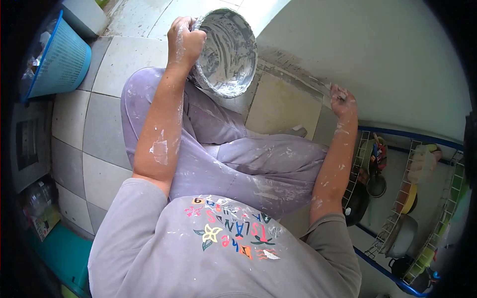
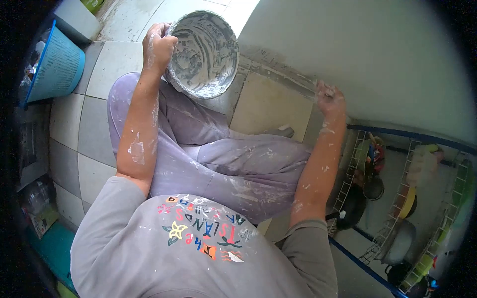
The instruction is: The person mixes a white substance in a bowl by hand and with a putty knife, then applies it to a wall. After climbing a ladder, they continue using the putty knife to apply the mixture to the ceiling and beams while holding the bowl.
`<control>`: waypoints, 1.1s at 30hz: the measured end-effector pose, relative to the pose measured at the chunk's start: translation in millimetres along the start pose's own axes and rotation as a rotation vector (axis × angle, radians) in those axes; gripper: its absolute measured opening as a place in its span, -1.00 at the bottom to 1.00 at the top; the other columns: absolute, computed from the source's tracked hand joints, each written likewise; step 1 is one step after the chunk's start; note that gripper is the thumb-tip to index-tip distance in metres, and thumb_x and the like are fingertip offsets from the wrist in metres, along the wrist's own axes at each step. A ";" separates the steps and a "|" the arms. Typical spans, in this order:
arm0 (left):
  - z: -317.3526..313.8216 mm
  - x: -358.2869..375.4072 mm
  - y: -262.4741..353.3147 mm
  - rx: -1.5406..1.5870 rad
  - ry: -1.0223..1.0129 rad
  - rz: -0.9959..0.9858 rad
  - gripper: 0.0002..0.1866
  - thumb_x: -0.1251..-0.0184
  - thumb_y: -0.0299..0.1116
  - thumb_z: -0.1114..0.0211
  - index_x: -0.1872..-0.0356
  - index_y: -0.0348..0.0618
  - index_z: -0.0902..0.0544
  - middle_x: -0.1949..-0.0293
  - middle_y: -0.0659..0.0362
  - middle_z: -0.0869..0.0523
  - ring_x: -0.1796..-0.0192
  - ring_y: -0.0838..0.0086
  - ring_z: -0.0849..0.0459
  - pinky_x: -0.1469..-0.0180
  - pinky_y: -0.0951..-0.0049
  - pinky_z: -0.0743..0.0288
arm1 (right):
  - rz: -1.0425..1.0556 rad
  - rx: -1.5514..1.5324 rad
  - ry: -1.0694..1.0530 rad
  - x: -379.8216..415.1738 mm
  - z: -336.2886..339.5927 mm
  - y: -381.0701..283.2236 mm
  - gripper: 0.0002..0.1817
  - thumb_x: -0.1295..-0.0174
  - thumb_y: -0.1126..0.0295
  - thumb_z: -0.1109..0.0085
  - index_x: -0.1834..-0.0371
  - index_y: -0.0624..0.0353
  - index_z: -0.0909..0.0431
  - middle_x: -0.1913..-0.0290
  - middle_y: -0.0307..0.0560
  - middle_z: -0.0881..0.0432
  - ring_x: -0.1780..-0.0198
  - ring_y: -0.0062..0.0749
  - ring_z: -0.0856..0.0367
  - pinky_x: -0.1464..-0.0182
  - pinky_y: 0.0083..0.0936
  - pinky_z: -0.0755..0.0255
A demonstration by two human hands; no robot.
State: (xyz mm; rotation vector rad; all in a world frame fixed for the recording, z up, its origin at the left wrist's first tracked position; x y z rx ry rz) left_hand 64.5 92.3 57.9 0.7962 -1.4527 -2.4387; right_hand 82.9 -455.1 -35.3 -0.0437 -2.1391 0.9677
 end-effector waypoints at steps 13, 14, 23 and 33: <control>0.1 -1.3 -3.0 0.018 0.012 -0.013 -0.72 0.13 -0.47 -0.13 0.35 -0.43 -0.60 0.30 -0.12 -0.62 0.20 0.05 -0.59 0.04 0.26 -0.46 | -0.233 0.258 -0.006 -11.0 33.5 4.2 -0.62 -0.40 0.33 0.16 -0.13 0.41 -0.30 0.19 0.32 -0.56 0.73 -0.61 -0.20 0.77 -0.77 -0.13; -1.1 -0.8 -5.5 0.029 0.015 -0.002 -0.73 0.13 -0.47 -0.14 0.35 -0.43 -0.60 0.30 -0.11 -0.62 0.20 0.06 -0.59 0.05 0.27 -0.46 | -0.184 0.240 0.007 -13.1 31.6 5.6 -0.62 -0.41 0.32 0.18 -0.14 0.40 -0.31 0.23 0.30 -0.56 0.74 -0.62 -0.15 0.77 -0.77 -0.10; -5.6 -1.9 -3.4 0.001 -0.034 -0.019 -0.72 0.14 -0.46 -0.21 0.36 -0.45 -0.58 0.27 -0.08 -0.64 0.20 0.11 -0.61 0.06 0.32 -0.48 | 0.096 0.193 0.123 -26.2 -3.7 14.5 -0.65 -0.44 0.25 0.18 0.01 0.36 -0.39 0.34 0.13 -0.54 0.63 -0.42 -0.29 0.58 -0.52 -0.42; -6.0 -1.0 -7.3 0.022 -0.055 0.070 -0.67 0.14 -0.44 -0.18 0.31 -0.48 -0.61 0.17 -0.11 -0.67 0.11 0.12 -0.63 -0.04 0.35 -0.45 | -0.136 -0.038 -0.344 -59.9 -4.5 -2.4 -0.75 -0.43 0.30 0.14 0.12 0.32 -0.35 0.55 -0.11 -0.32 0.57 -0.40 -0.36 0.37 -0.48 -0.61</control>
Point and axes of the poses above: each hand's wrist, its own x-axis away from the middle knuckle, its own z-axis out of the back of the hand, y = z × x, the point moved 8 cm from there along -x, towards the middle knuckle
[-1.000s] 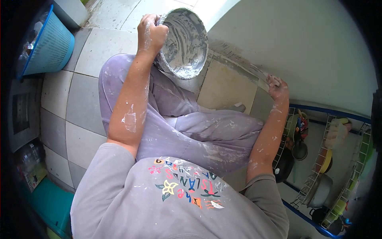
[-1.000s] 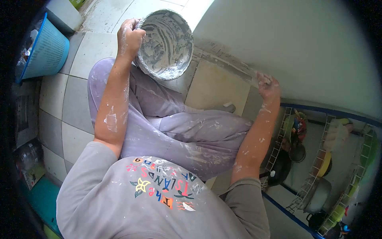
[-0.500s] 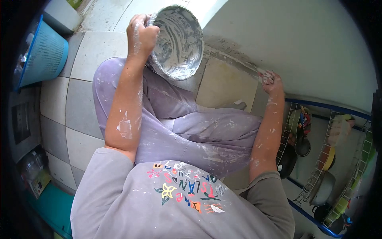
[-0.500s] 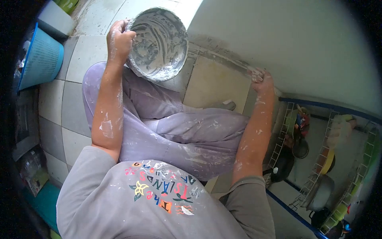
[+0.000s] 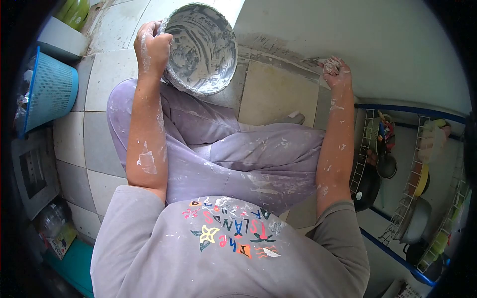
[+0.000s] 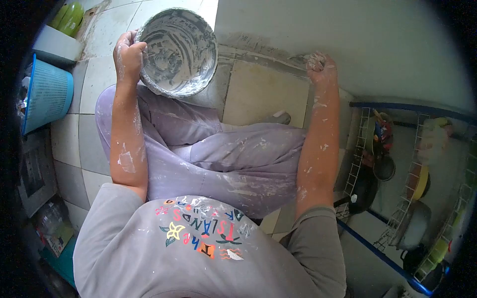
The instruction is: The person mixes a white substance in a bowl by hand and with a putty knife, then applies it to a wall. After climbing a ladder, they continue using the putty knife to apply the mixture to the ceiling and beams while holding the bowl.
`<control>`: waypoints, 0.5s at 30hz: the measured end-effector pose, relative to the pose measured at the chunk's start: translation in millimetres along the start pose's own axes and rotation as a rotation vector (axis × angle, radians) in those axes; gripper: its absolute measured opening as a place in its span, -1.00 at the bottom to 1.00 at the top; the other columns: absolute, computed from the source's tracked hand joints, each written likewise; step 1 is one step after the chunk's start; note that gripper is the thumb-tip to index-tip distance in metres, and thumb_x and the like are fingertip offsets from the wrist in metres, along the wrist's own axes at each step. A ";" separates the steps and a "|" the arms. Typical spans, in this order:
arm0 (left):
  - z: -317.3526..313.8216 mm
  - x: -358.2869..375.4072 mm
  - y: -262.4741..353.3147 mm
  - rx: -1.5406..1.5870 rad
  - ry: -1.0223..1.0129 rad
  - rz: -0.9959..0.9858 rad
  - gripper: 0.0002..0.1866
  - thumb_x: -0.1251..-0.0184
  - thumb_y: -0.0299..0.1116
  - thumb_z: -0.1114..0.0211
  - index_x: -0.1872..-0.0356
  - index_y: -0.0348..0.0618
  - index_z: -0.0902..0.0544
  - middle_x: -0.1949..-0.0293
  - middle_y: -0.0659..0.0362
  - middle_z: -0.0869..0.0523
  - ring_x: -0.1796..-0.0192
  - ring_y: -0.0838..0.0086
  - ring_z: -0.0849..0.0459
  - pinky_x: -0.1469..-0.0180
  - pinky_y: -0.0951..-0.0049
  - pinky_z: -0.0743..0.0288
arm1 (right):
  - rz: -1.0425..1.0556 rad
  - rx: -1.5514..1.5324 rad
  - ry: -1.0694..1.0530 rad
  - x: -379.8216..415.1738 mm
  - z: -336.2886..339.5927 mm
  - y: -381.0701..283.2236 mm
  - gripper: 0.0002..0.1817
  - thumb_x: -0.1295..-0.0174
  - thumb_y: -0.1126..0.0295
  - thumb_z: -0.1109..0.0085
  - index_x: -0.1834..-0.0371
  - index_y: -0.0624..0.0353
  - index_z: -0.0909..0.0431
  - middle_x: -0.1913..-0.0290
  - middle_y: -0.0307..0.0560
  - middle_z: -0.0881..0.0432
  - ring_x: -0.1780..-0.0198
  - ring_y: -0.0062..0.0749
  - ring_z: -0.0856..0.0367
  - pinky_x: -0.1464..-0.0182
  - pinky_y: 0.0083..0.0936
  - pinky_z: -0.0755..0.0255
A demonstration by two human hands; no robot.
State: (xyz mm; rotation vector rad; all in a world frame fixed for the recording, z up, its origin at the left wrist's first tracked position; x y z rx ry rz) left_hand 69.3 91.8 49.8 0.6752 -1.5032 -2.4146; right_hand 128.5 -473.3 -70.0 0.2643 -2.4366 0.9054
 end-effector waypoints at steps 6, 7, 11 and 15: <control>0.4 -4.7 -17.5 0.016 0.022 0.029 -0.65 0.16 -0.44 -0.18 0.29 -0.47 -0.62 0.23 -0.10 -0.66 0.14 0.13 -0.62 -0.02 0.34 -0.46 | 0.202 0.313 0.303 85.1 -34.5 -16.2 -0.76 -0.39 0.34 0.10 0.08 0.34 -0.34 0.24 0.37 -0.59 0.68 -0.46 -0.33 0.70 -0.66 -0.36; 1.0 -4.8 -20.4 0.014 0.029 0.036 -0.65 0.16 -0.44 -0.18 0.30 -0.47 -0.62 0.24 -0.10 -0.65 0.15 0.12 -0.61 -0.01 0.33 -0.46 | 0.193 0.333 0.321 91.6 -35.0 -18.8 -0.75 -0.38 0.35 0.09 0.08 0.34 -0.34 0.18 0.43 -0.58 0.70 -0.50 -0.30 0.73 -0.68 -0.29; 3.4 -4.5 -18.7 0.019 0.070 0.031 -0.67 0.18 -0.45 -0.18 0.33 -0.47 -0.61 0.27 -0.10 -0.63 0.19 0.08 -0.58 0.03 0.32 -0.45 | 0.133 0.345 0.359 106.0 -33.6 -15.7 -0.76 -0.34 0.39 0.06 0.08 0.37 -0.35 0.10 0.54 -0.58 0.77 -0.61 -0.18 0.82 -0.72 -0.10; 5.1 -1.6 -6.5 -0.017 0.063 0.004 -0.68 0.18 -0.46 -0.17 0.34 -0.46 -0.59 0.25 -0.11 -0.63 0.18 0.07 -0.58 0.02 0.31 -0.45 | -0.017 0.356 0.307 61.0 6.3 4.7 -0.76 -0.35 0.40 0.10 0.05 0.35 -0.34 0.19 0.49 -0.61 0.77 -0.65 -0.11 0.82 -0.74 -0.01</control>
Point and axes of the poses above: each hand's wrist, its own x-axis away from the middle knuckle, its own z-axis out of the back of the hand, y = z × x, the point moved 8 cm from there along -x, towards the middle knuckle
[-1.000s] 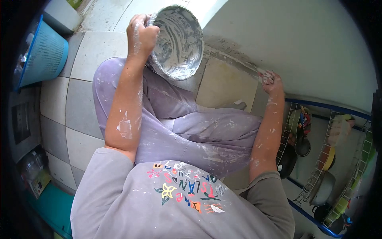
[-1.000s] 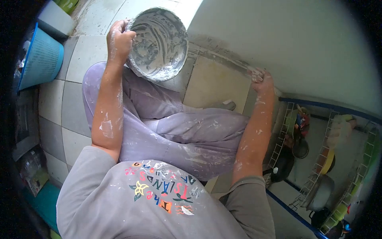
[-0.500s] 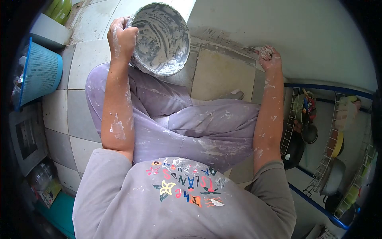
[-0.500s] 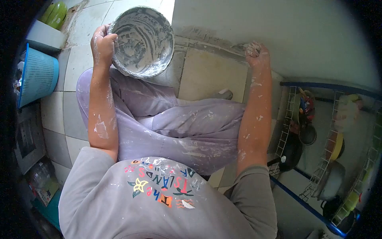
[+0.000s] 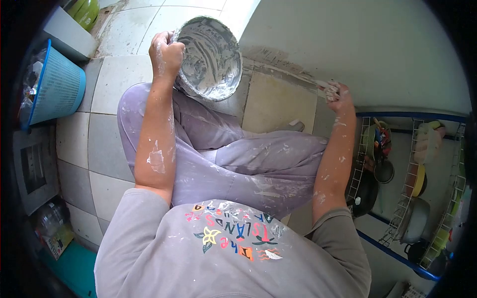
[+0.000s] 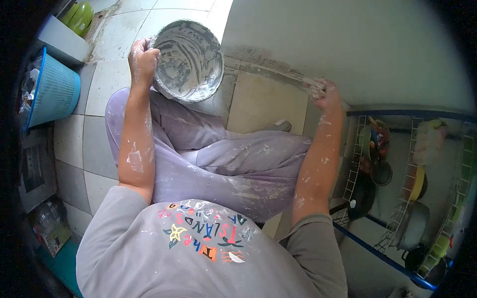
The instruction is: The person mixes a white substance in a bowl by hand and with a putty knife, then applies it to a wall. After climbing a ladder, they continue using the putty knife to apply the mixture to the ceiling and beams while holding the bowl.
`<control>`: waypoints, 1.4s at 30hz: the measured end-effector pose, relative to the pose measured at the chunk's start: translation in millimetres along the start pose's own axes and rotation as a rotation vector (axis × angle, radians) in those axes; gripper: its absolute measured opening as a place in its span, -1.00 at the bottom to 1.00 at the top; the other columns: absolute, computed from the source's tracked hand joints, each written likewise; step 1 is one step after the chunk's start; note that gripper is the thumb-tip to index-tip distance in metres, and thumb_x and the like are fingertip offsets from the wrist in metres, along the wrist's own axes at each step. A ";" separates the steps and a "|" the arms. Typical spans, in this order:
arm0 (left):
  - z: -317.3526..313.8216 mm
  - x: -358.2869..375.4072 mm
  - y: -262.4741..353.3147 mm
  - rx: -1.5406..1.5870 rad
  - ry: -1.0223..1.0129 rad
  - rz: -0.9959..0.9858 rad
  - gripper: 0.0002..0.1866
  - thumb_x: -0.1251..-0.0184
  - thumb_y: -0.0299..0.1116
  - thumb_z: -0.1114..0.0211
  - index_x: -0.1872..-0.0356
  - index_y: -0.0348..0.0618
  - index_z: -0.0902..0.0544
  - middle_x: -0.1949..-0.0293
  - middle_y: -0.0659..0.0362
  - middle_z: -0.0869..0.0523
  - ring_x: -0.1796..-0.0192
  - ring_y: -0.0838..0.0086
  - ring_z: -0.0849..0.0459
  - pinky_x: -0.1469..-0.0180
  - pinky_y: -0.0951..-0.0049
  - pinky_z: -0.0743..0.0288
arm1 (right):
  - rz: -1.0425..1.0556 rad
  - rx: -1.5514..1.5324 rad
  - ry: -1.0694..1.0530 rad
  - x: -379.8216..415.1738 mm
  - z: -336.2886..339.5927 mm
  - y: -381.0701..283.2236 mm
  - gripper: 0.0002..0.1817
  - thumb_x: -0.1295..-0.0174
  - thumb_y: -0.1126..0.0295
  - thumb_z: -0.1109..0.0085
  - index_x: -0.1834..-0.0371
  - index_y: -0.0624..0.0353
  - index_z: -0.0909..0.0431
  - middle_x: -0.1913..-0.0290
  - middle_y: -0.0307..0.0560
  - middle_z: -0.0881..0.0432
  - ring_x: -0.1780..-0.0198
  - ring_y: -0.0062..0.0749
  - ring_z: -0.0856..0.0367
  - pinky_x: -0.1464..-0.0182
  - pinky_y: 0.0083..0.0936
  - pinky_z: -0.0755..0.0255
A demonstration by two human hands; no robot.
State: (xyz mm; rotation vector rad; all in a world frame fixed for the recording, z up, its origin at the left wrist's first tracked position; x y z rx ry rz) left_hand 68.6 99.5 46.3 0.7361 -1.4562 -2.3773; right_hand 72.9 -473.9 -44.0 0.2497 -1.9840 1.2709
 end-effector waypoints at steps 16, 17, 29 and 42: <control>-0.2 -1.6 4.0 0.000 -0.019 0.025 -0.71 0.20 -0.48 -0.15 0.38 -0.46 -0.58 0.25 -0.13 -0.63 0.13 0.04 -0.58 -0.03 0.29 -0.44 | 0.193 -0.259 0.073 16.1 -32.5 -13.6 -0.70 -0.41 0.25 0.10 0.04 0.30 -0.38 0.37 0.04 -0.54 0.66 -0.51 -0.29 0.68 -0.57 -0.27; -1.7 -1.6 -0.6 0.021 -0.013 0.045 -0.71 0.20 -0.48 -0.15 0.38 -0.45 -0.58 0.27 -0.12 -0.62 0.15 0.04 -0.57 -0.01 0.28 -0.44 | 0.178 -0.336 0.155 35.8 -31.1 -12.8 -0.70 -0.40 0.25 0.10 0.04 0.30 -0.39 0.34 0.04 -0.57 0.63 -0.49 -0.34 0.67 -0.55 -0.29; 61.5 8.5 42.6 0.722 -0.015 0.110 -0.51 0.18 -0.54 -0.09 0.07 -0.47 -0.52 0.19 0.09 -0.53 0.18 0.42 -0.51 0.04 0.49 -0.40 | 0.998 -0.110 0.136 368.8 80.4 29.5 -0.34 -0.20 0.22 -0.21 -0.33 0.23 -0.25 0.04 0.10 -0.62 0.39 -0.55 -0.48 0.43 -0.62 -0.34; 338.0 100.2 142.2 1.086 -0.144 -0.236 -0.71 -0.05 -0.49 0.00 0.20 -0.37 -0.55 0.35 0.16 -0.58 0.17 0.59 -0.57 -0.08 0.57 -0.38 | 1.284 -0.345 0.150 511.8 200.8 10.1 -0.54 -0.46 -0.05 0.14 0.03 0.18 -0.40 0.35 -0.15 -0.52 0.58 -0.65 -0.29 0.50 -0.65 -0.16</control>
Point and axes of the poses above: each hand's wrist, its own x-axis away from the middle knuckle, its own z-axis out of the back of the hand, y = z × x, the point moved 8 cm from there along -x, towards the middle knuckle
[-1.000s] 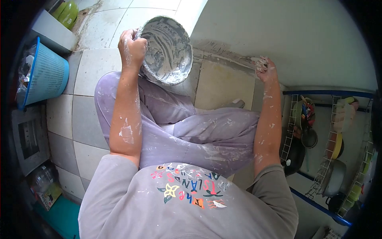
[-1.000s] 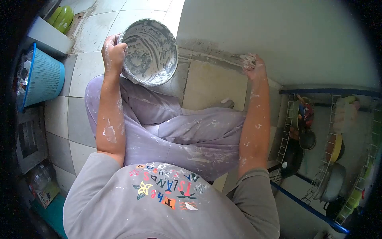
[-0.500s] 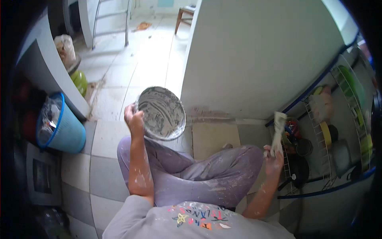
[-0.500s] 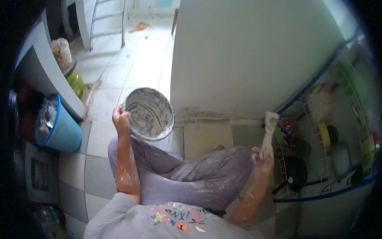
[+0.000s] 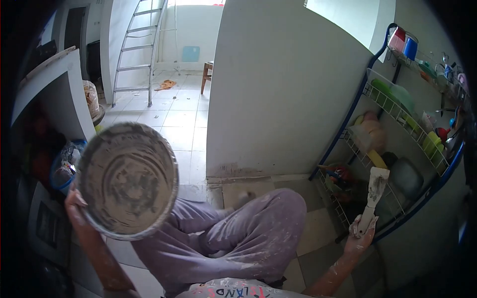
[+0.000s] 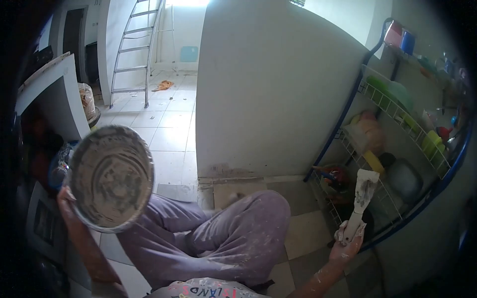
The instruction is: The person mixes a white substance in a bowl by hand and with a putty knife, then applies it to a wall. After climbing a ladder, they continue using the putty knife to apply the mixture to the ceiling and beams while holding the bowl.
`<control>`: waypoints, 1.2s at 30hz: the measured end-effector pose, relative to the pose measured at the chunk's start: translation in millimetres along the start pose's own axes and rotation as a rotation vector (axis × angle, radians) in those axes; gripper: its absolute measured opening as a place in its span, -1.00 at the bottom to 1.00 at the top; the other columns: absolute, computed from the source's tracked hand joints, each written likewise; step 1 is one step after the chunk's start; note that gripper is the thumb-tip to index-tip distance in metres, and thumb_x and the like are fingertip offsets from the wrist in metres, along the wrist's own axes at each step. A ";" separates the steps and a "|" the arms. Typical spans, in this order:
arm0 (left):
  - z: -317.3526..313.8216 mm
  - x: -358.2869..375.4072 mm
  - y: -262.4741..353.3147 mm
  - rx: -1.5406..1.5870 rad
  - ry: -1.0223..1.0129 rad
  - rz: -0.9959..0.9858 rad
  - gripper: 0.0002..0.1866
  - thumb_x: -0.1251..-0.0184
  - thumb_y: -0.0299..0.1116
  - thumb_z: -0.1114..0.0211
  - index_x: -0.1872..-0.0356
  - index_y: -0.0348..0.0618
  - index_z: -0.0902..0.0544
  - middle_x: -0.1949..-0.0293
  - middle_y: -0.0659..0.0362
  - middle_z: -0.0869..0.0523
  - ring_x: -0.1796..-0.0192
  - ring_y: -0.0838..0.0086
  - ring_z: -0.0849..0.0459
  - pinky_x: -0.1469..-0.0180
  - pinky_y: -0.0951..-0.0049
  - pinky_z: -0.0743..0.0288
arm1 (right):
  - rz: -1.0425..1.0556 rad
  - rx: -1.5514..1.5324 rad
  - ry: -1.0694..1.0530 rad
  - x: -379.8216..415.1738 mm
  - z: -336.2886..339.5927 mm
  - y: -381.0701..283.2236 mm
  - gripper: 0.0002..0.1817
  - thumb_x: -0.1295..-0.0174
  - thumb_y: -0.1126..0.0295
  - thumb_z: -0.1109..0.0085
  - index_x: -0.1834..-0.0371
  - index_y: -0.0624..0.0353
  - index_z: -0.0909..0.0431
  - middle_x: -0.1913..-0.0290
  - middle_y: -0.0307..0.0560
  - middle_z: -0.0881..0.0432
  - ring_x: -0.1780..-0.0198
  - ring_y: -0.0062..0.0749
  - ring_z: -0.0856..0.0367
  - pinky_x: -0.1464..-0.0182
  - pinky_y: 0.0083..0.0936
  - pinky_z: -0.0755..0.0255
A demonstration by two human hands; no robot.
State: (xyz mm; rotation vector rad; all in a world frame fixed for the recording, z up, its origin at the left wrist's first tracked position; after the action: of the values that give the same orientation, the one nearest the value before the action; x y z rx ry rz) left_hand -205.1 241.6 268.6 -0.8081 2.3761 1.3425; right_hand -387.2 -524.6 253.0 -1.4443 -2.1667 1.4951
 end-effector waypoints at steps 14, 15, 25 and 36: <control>-98.6 50.0 26.2 -0.672 -0.206 0.132 -0.79 -0.24 -0.43 -0.02 0.30 -0.36 -0.57 0.43 0.23 -0.57 0.30 0.59 -0.52 0.23 0.53 -0.38 | 0.117 0.150 -0.122 -2.5 -7.6 -60.4 -0.41 -0.42 0.05 -0.01 -0.31 0.27 -0.24 0.05 0.04 -0.49 0.25 -0.42 -0.49 0.31 -0.53 -0.39; -98.9 53.8 21.6 -0.704 -0.235 0.148 -0.79 -0.23 -0.44 -0.02 0.30 -0.36 -0.57 0.43 0.22 -0.57 0.30 0.59 -0.52 0.23 0.53 -0.38 | 0.110 0.080 -0.325 -17.1 -15.0 -72.0 -0.41 -0.42 0.08 -0.01 -0.31 0.32 -0.22 0.03 0.07 -0.49 0.20 -0.34 -0.52 0.28 -0.44 -0.44; -117.5 66.6 -22.7 -1.009 -0.534 0.303 -0.80 -0.18 -0.44 -0.05 0.28 -0.35 -0.58 0.44 0.21 -0.56 0.33 0.58 -0.52 0.29 0.51 -0.37 | 0.154 0.989 -1.234 -3.4 -245.9 100.4 -0.51 -0.39 0.16 -0.02 -0.24 0.27 -0.29 -0.02 0.07 -0.51 0.13 -0.28 -0.53 0.18 -0.38 -0.44; -134.4 13.2 -159.6 -1.290 -0.952 0.496 -0.79 -0.13 -0.44 -0.09 0.26 -0.33 -0.58 0.46 0.20 -0.56 0.37 0.56 -0.51 0.35 0.48 -0.37 | 0.412 1.223 -1.708 58.7 -329.8 233.4 -0.61 -0.36 0.25 -0.03 -0.16 0.21 -0.36 -0.06 0.06 -0.53 0.05 -0.22 -0.55 0.07 -0.31 -0.44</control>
State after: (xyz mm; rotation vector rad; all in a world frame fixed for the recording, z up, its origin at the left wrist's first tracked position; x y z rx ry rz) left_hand -117.1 57.7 222.3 0.3014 0.8028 2.6364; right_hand -83.0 -255.4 212.3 0.1222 -0.2551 3.7695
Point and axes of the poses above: each hand's wrist, its own x-axis away from the middle knuckle, its own z-axis out of the back of the hand, y = z × x, the point moved 8 cm from there along -x, towards the middle knuckle
